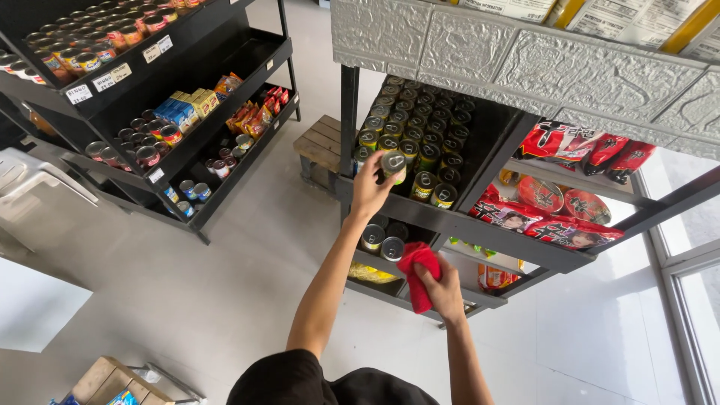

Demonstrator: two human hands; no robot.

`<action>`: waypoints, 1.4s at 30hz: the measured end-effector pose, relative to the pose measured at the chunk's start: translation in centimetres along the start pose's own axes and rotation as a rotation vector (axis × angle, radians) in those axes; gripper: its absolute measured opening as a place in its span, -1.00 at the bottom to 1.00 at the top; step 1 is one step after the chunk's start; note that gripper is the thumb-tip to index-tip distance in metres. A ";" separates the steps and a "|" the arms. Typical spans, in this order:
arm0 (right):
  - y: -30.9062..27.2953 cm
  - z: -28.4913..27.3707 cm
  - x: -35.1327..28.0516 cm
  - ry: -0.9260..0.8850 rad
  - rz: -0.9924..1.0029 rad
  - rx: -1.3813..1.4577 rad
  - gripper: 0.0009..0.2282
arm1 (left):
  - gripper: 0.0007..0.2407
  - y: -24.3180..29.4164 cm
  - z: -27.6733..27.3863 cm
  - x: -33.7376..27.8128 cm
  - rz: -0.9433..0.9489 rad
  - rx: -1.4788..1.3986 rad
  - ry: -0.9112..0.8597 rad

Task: Cleaning dust off canned goods on a shelf using a rag and moving a small wooden stool.

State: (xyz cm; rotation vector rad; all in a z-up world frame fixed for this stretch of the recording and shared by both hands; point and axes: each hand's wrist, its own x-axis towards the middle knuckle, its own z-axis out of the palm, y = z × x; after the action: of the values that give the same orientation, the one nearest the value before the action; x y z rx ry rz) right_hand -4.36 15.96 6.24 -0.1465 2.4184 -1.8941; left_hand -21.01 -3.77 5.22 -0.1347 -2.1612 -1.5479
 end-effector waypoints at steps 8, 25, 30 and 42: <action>-6.0 1.9 0.3 0.372 -0.402 0.179 -0.79 | -0.62 6.0 -1.9 -6.5 -0.346 -0.980 0.268; -7.0 3.6 -0.9 0.224 -0.381 -0.098 -0.89 | -0.70 5.5 -1.4 -18.1 -0.409 -0.770 0.019; -8.4 -1.2 -1.2 0.231 -0.386 0.054 -0.94 | -0.48 3.9 -4.3 -18.4 -0.295 -0.855 -0.187; -6.2 3.8 -1.5 -0.038 -0.708 -0.286 -0.87 | -0.47 5.7 -6.5 -18.0 0.193 0.037 -0.017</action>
State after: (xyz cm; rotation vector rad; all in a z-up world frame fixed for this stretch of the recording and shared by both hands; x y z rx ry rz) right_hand -2.25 10.94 11.37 -1.1751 2.8298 -1.6739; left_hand -1.07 -4.22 4.06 -0.3350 -2.1198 -1.4024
